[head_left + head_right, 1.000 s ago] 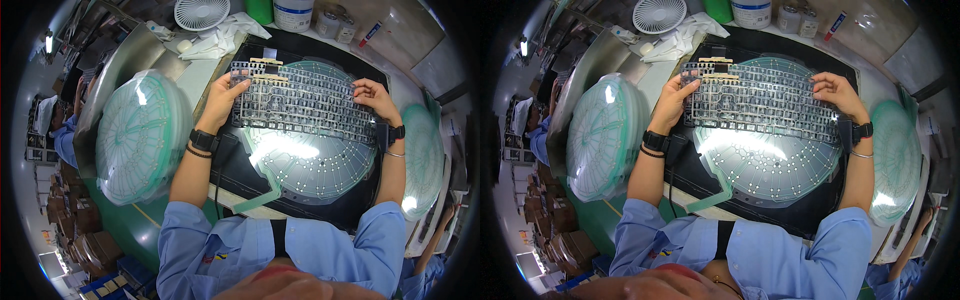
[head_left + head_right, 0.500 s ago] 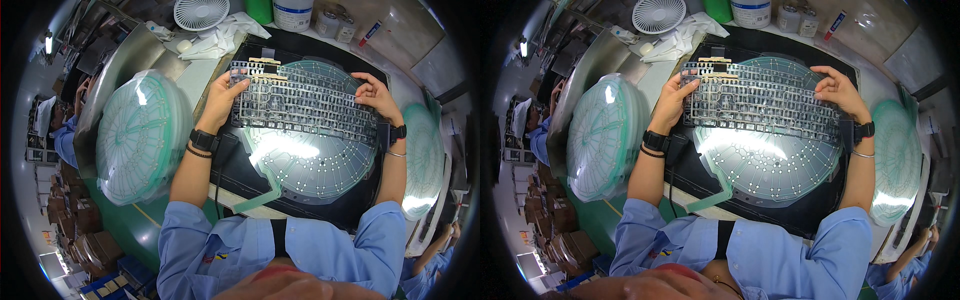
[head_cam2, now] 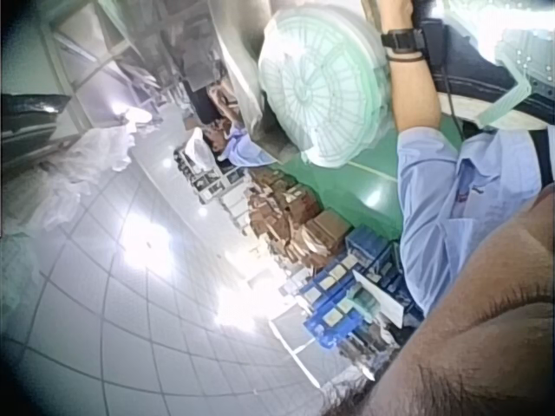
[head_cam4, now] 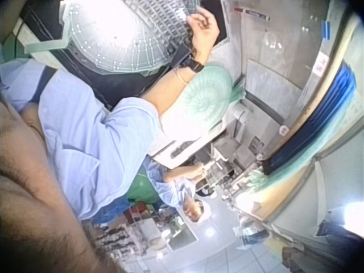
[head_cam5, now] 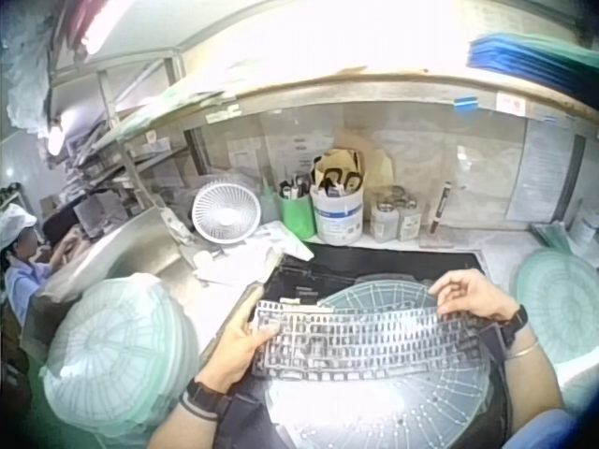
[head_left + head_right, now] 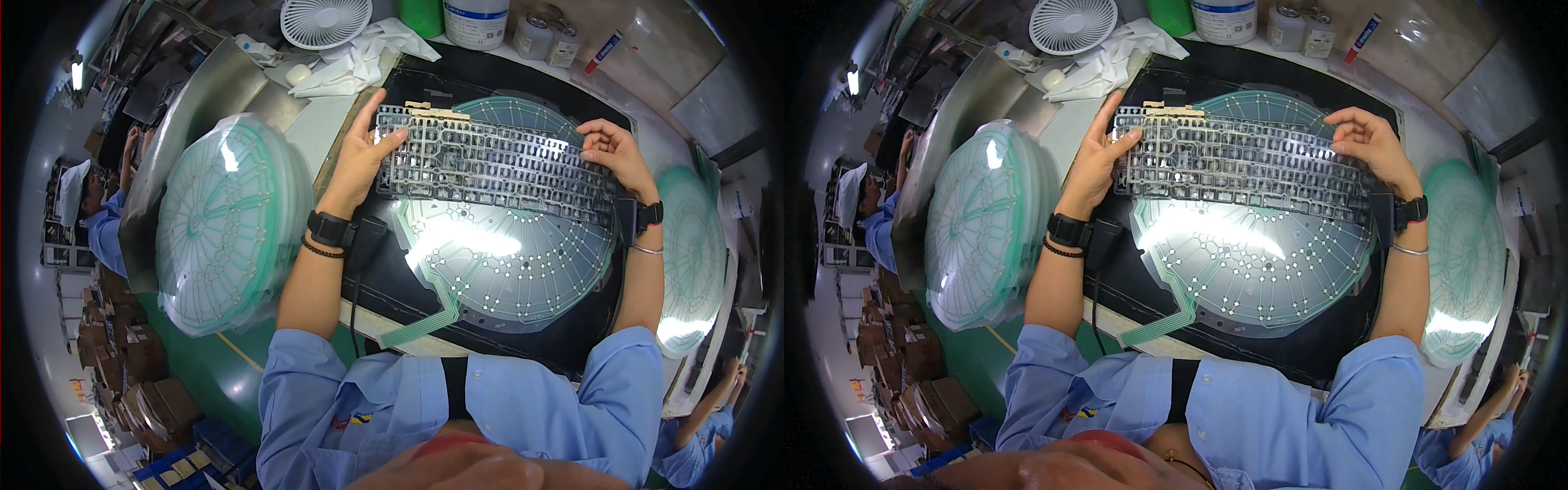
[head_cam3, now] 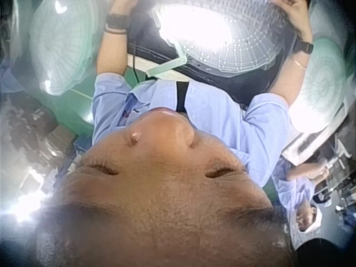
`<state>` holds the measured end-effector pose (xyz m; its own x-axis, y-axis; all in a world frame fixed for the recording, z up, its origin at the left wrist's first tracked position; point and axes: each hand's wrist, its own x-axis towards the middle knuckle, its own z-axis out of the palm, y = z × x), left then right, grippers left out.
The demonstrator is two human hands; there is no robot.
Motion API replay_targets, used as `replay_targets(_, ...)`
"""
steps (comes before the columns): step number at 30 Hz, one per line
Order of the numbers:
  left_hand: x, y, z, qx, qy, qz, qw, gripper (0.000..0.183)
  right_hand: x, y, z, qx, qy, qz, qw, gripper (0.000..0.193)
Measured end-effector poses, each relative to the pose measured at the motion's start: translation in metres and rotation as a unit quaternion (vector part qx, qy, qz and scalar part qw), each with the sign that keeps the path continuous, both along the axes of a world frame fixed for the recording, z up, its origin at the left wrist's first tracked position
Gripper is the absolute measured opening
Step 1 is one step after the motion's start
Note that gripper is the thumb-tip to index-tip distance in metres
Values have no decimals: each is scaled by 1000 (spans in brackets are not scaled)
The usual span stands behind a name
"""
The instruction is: Assembling keyboard components by placing internal layers into a circular frame.
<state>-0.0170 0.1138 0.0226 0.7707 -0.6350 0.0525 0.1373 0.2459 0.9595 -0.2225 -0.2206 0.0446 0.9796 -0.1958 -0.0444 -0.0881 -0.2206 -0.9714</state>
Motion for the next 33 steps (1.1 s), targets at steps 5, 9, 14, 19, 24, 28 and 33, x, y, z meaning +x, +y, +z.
replay_targets(5, 6, 5, -4, 73, 15, -47, 996, 31, 0, -2, -3, -5, -6, -10, 1000, 33)
replay_targets(9, 7, 7, -5, 102, 39, -33, 993, 18, 1, -1, -3, -2, -7, -12, 1000, 32)
replay_targets(14, 5, 5, -4, 91, 43, -39, 994, 17, -1, -2, -4, -6, -1, -20, 1000, 32)
replay_targets(19, 6, 5, -6, 79, 35, -37, 996, 33, 0, -3, -5, -4, -1, -21, 1000, 31)
replay_targets(24, 1, 1, -6, 52, -187, 7, 981, 73, 13, 0, -12, -62, -75, -51, 994, 30)
replay_targets(28, 4, 9, 7, 43, -217, 3, 975, 19, 17, 5, -7, -39, -149, -195, 969, 55)
replay_targets(33, 11, 11, -2, -95, -89, 44, 991, 16, -3, 11, -12, 315, -112, 25, 942, 100)
